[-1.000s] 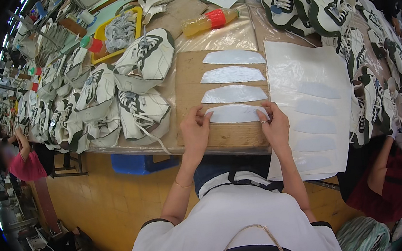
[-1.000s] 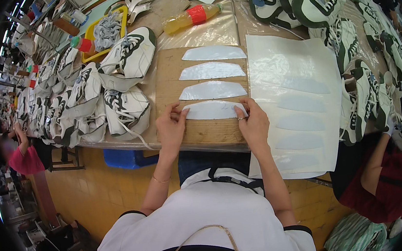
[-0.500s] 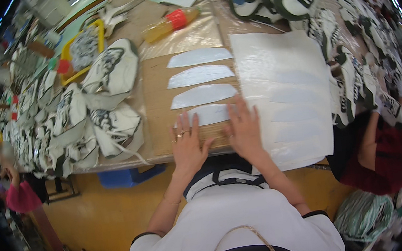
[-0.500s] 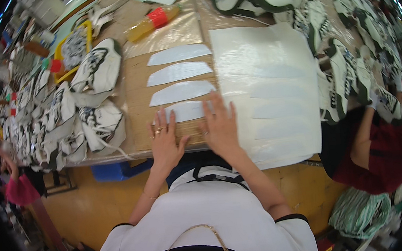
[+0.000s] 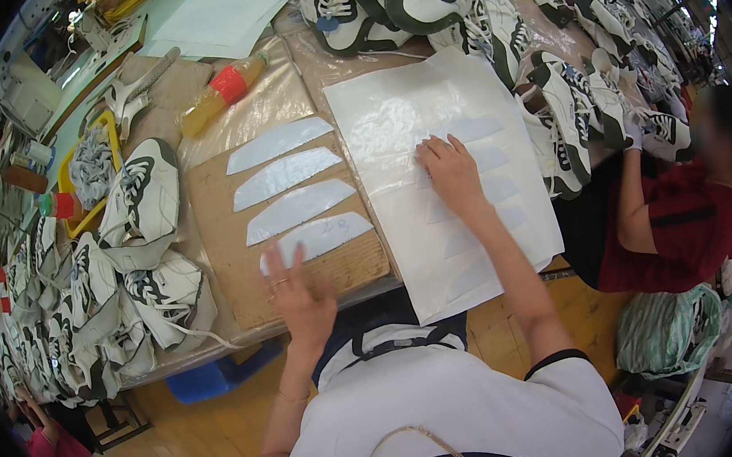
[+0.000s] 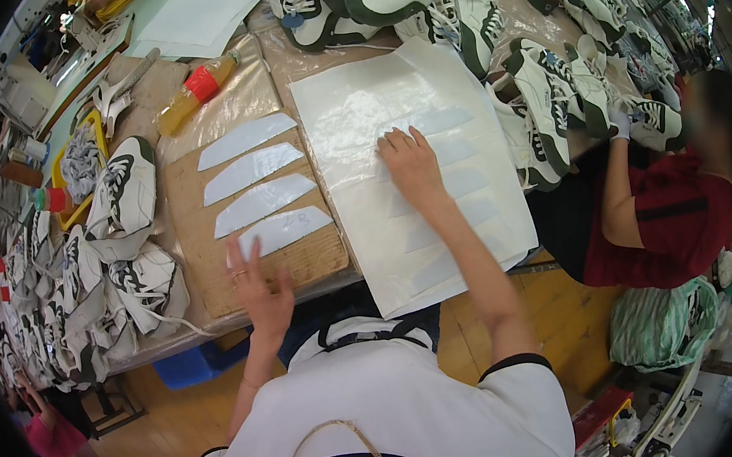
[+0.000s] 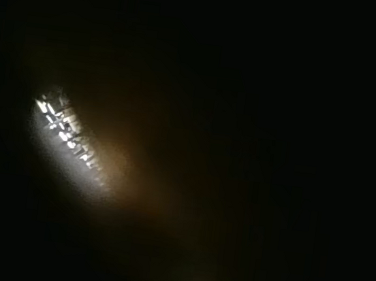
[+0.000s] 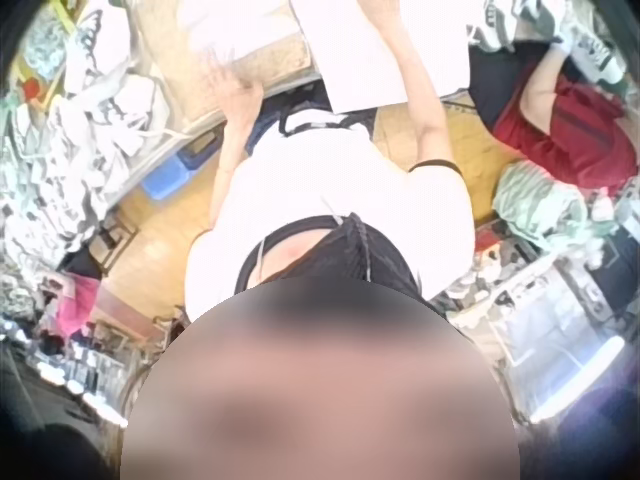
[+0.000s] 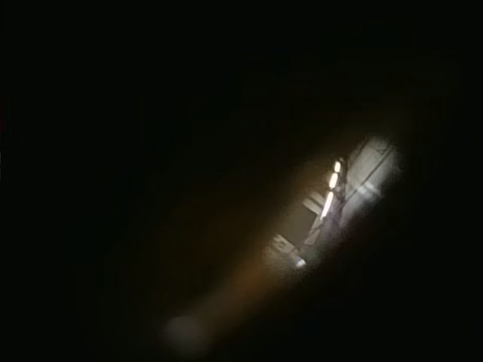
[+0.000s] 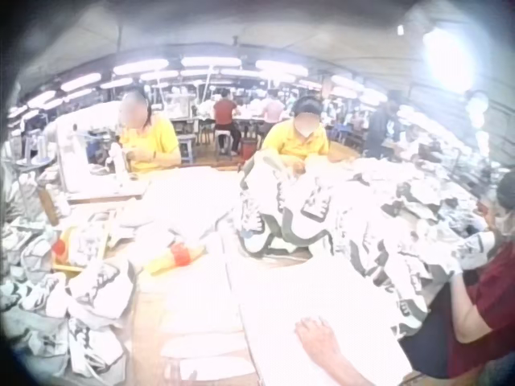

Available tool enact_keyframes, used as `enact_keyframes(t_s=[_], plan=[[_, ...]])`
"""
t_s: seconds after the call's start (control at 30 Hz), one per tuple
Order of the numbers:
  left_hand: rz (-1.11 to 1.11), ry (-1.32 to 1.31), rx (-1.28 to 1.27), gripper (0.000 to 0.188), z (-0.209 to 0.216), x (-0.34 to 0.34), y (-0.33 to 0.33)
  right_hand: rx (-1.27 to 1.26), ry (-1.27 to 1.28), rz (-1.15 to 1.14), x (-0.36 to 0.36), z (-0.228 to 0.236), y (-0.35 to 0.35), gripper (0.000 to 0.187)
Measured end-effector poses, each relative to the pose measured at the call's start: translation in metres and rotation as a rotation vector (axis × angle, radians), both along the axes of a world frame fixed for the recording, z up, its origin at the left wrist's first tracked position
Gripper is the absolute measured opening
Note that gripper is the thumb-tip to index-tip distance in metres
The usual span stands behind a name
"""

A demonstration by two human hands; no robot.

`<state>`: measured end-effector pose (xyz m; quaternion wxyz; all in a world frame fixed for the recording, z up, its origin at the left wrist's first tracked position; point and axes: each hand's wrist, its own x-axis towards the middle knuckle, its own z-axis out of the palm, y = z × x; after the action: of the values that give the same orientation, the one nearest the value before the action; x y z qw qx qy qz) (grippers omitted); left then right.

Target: The person places white fabric pieces onto a cardboard template, then uses a squeeze bottle to apply adhesive to each piece. The person repeats this process for multiple pieces and later handles a larger white sheet of material.

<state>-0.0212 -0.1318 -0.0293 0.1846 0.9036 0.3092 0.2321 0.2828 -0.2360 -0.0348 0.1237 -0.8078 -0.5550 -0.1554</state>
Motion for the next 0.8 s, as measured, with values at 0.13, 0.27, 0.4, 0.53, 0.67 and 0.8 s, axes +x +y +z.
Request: enact_keyframes(t_s=[0.13, 0.27, 0.4, 0.53, 0.67, 0.8], plan=[[-0.276, 0.027, -0.060, 0.064, 0.008, 0.063, -0.001, -0.223, -0.174, 0.157, 0.027, -0.002, 0.002, 0.023], [-0.444, 0.058, -0.057, 0.065, -0.001, 0.138, 0.004, -0.308, -0.339, 0.231, 0.030, -0.002, 0.005, 0.025], [-0.516, 0.246, -0.033, 0.070, -0.018, 0.161, 0.002, -0.254, -0.275, 0.233, 0.032, -0.002, 0.004, 0.023], [-0.501, 0.261, 0.039, 0.071, -0.028, 0.159, -0.001, 0.204, 0.319, -0.006, 0.038, -0.007, 0.003, 0.014], [-0.509, 0.275, 0.020, 0.071, -0.029, 0.159, 0.000, 0.752, 1.325, -0.213, 0.075, -0.014, -0.015, 0.019], [-0.509, 0.267, 0.020, 0.071, -0.029, 0.158, -0.001, 1.305, 1.918, 0.037, 0.156, 0.002, -0.090, 0.021]])
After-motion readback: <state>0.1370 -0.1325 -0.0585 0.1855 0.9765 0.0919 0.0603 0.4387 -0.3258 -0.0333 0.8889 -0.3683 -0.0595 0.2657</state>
